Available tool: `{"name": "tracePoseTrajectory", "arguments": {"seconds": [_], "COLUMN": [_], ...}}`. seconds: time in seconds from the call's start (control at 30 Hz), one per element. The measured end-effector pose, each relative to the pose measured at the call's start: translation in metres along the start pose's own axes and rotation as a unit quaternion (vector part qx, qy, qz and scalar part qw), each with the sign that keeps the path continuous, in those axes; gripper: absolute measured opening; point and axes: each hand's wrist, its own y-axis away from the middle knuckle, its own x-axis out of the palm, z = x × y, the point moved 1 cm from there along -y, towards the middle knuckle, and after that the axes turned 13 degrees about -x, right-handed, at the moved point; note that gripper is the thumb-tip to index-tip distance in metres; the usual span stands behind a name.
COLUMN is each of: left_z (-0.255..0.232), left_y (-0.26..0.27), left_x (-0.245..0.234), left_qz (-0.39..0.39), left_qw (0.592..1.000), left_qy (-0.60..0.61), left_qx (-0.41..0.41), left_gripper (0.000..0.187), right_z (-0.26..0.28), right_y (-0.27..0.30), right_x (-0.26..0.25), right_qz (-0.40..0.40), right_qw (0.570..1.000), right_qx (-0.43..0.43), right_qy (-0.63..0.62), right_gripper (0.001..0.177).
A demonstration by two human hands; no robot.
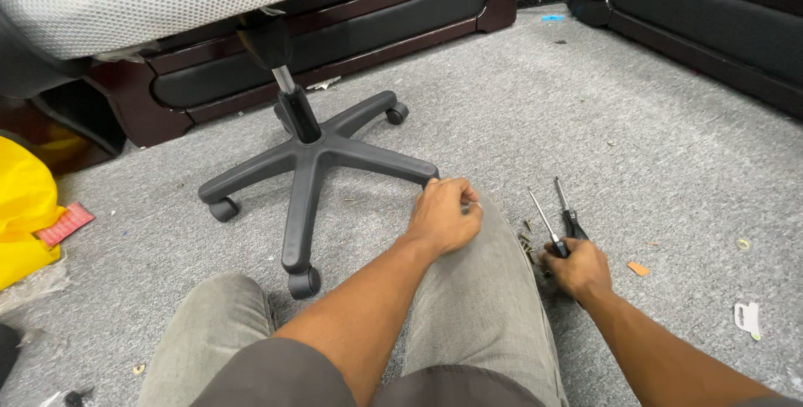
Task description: The person uses a screwdriver to attach the armrests to an office chair. They tighten multiple screws on both the left and right armrests, ensuring they are securely fastened to the chair frame.
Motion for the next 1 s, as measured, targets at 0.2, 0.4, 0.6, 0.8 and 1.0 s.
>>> {"name": "tracePoseTrajectory", "arguments": {"seconds": [0.2,0.4,0.6,0.8,1.0], "left_z": [-0.001,-0.001,-0.001,0.001,0.011], "left_y": [0.009,0.009,0.012,0.011,0.01], "left_x": [0.012,0.011,0.008,-0.014,-0.066], "left_qz": [-0.004,0.029,0.012,0.043,-0.053], "left_qw": [1.0,0.998,0.998,0.999,0.995], "left_qy": [-0.029,-0.046,-0.053,0.0,0.081], "left_qx": [0.002,-0.016,0.012,0.014,0.024], "left_gripper": [0.022,0.023,0.024,0.026,0.021], "right_z": [0.018,0.024,0.029,0.035,0.061], "right_y": [-0.01,-0.015,-0.007,-0.005,-0.012], "right_x": [0.004,0.013,0.014,0.009,0.003], "right_qz": [0.054,0.079,0.065,0.007,-0.059], "right_qw": [0.994,0.989,0.99,0.999,0.995], "right_qx": [0.047,0.029,0.032,0.002,-0.047], "right_qy": [0.078,0.123,0.121,0.032,-0.073], "right_gripper": [0.044,0.039,0.04,0.037,0.031]}}
